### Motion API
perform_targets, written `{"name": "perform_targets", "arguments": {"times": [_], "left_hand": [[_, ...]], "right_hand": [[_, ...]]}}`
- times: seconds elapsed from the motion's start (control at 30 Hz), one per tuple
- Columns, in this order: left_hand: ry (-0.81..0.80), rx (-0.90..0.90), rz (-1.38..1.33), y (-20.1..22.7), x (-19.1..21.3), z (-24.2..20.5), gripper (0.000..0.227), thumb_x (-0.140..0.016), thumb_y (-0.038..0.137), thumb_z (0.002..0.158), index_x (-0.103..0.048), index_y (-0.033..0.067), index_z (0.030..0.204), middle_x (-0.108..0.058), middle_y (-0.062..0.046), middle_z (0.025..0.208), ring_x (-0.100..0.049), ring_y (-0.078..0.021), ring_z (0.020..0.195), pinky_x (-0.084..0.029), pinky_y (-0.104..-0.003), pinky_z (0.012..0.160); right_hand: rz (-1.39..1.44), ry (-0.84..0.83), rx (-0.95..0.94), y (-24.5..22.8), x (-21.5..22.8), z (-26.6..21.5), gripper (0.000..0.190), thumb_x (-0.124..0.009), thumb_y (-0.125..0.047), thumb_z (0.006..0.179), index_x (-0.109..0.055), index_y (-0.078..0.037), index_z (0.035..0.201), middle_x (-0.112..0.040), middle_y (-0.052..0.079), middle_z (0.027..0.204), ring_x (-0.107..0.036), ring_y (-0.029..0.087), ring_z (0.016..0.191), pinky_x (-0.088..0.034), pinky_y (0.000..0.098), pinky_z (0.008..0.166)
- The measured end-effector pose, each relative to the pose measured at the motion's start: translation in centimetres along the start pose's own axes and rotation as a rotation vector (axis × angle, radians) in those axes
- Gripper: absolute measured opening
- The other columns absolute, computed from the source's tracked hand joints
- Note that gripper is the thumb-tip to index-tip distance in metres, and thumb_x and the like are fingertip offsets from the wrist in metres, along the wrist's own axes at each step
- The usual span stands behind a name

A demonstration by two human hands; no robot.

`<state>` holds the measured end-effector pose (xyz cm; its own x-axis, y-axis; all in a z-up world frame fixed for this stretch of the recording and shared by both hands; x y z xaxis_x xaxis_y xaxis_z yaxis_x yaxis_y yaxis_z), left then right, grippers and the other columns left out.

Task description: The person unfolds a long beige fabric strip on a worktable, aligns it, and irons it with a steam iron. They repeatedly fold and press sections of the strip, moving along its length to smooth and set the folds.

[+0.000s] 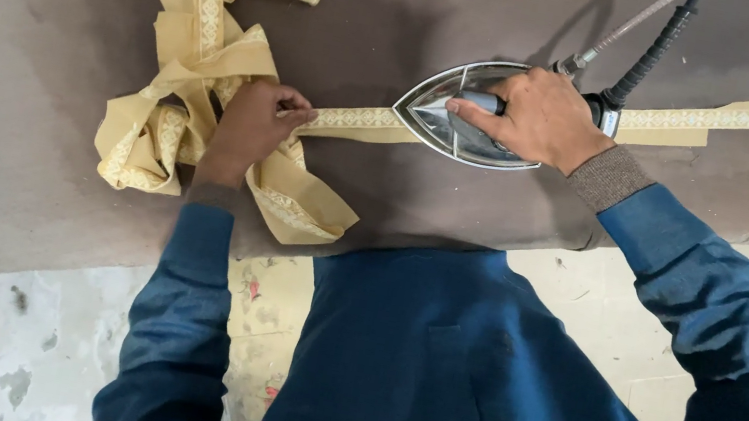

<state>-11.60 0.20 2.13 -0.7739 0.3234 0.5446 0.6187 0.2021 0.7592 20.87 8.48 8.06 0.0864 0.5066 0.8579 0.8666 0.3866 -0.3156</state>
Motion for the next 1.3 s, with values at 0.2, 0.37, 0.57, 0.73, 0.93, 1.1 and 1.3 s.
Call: {"name": "perform_targets", "arguments": {"times": [0.2, 0.37, 0.57, 0.73, 0.93, 1.1, 1.3], "left_hand": [[0.073, 0.008, 0.042, -1.0, -0.2, 0.3, 0.009, -0.076, 0.018, 0.095, -0.081, 0.0148, 0.101, -0.077, -0.013, 0.097, -0.073, -0.0359, 0.1, -0.056, -0.042, 0.09], [0.104, -0.048, -0.063, 0.4, 0.2, -0.1, 0.011, -0.081, 0.016, 0.088, -0.08, 0.013, 0.098, -0.075, -0.014, 0.09, -0.073, -0.0308, 0.094, -0.056, -0.038, 0.087], [-0.02, 0.064, 0.225, -0.8, 0.8, -1.0, 0.026, -0.068, 0.034, 0.104, -0.075, 0.0096, 0.109, -0.073, -0.015, 0.096, -0.072, -0.0329, 0.097, -0.054, -0.046, 0.087], [0.155, 0.262, 0.365, -10.8, 10.2, -6.0, 0.045, -0.079, 0.05, 0.083, -0.06, 0.0093, 0.085, -0.052, -0.007, 0.068, -0.05, -0.0215, 0.071, -0.04, -0.04, 0.07], [0.198, 0.496, 0.418, -8.2, 10.7, -8.2, 0.057, -0.066, 0.076, 0.082, -0.057, 0.0206, 0.092, -0.054, -0.007, 0.089, -0.048, -0.0264, 0.085, -0.034, -0.045, 0.073], [0.099, 0.542, 0.146, -2.5, 4.7, -6.6, 0.064, -0.04, 0.068, 0.097, -0.068, 0.0201, 0.128, -0.068, -0.011, 0.132, -0.06, -0.0361, 0.123, -0.041, -0.049, 0.101], [0.212, 0.097, 0.269, -8.9, 6.6, -5.6, 0.029, -0.079, 0.019, 0.09, -0.074, 0.0107, 0.118, -0.073, -0.009, 0.117, -0.067, -0.0278, 0.105, -0.049, -0.042, 0.091]], "right_hand": [[0.014, -0.003, 0.014, -0.8, 0.0, 0.3, 0.067, -0.051, -0.069, 0.099, -0.077, -0.013, 0.075, -0.073, 0.016, 0.068, -0.074, 0.041, 0.079, -0.056, 0.0488, 0.083], [-0.001, -0.023, 0.005, -1.4, 0.0, 0.3, 0.066, -0.049, -0.069, 0.099, -0.079, -0.014, 0.078, -0.074, 0.015, 0.071, -0.074, 0.04, 0.081, -0.056, 0.0486, 0.084], [-0.012, -0.019, -0.003, -1.0, -0.5, 0.4, 0.065, -0.052, -0.069, 0.099, -0.08, -0.013, 0.083, -0.074, 0.018, 0.073, -0.073, 0.043, 0.086, -0.056, 0.052, 0.084], [-0.066, 0.04, 0.076, -1.2, -0.6, 0.7, 0.069, -0.051, -0.068, 0.103, -0.064, -0.01, 0.068, -0.059, 0.015, 0.061, -0.063, 0.038, 0.067, -0.053, 0.0505, 0.071], [-0.14, 0.049, 0.098, -1.1, -1.3, 0.7, 0.082, -0.046, -0.069, 0.106, -0.052, -0.007, 0.053, -0.049, 0.013, 0.051, -0.055, 0.035, 0.054, -0.05, 0.0505, 0.063], [-0.15, 0.05, 0.107, -1.1, -1.4, 0.8, 0.084, -0.045, -0.07, 0.106, -0.03, -0.008, 0.051, -0.038, 0.01, 0.046, -0.048, 0.03, 0.046, -0.046, 0.0452, 0.056], [-0.139, 0.051, 0.123, -1.1, -1.4, 0.7, 0.081, -0.046, -0.068, 0.107, -0.027, -0.01, 0.053, -0.034, 0.009, 0.044, -0.043, 0.029, 0.042, -0.042, 0.0428, 0.05]]}}
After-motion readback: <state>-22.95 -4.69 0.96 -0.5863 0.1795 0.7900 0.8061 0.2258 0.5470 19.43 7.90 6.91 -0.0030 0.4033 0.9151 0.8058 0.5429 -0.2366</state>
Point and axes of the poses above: each hand's wrist, its own z-axis towards the middle knuckle, its own x-axis out of the back of the hand, y = z × x, the point moved 5 cm from there along z, towards the middle knuckle
